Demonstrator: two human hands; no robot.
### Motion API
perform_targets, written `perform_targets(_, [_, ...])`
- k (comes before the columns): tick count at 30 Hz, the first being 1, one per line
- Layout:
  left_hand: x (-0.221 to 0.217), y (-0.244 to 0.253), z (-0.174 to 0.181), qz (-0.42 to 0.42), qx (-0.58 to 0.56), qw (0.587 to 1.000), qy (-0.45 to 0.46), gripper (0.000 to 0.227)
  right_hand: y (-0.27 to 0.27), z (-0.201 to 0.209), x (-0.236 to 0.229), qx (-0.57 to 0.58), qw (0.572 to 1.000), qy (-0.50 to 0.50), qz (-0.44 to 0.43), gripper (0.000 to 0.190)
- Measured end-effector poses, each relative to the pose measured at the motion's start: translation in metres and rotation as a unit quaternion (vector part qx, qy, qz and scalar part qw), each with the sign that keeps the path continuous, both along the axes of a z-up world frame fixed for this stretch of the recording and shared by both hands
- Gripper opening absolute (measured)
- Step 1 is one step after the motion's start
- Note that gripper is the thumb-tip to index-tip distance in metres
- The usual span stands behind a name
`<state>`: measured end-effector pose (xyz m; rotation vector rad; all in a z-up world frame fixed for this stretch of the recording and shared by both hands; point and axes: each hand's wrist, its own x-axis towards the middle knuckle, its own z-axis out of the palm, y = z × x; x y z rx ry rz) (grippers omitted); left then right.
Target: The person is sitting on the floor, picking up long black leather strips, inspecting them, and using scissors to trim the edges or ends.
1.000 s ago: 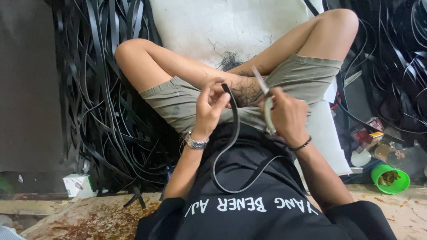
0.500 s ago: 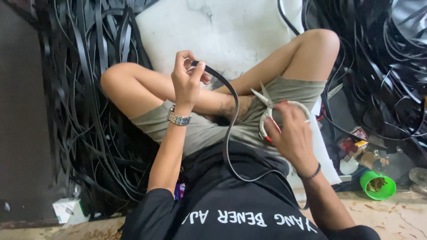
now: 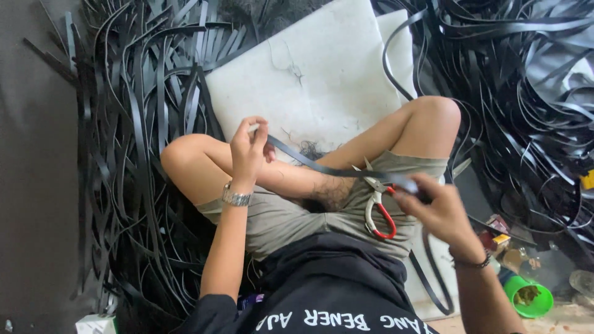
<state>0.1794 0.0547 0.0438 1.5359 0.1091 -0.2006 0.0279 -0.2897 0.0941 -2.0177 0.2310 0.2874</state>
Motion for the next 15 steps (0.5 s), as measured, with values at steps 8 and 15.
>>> perform_targets(8, [-0.032, 0.026, 0.005, -0.083, -0.122, 0.985, 0.086, 0.023, 0.009, 0.037, 0.104, -0.158, 0.962, -0.217, 0.060, 0.028])
perform_targets(15, [-0.058, 0.017, -0.031, -0.106, -0.113, 0.988, 0.020, 0.055, 0.045, 0.021, 0.220, -0.228, 0.863, -0.394, 0.221, 0.004])
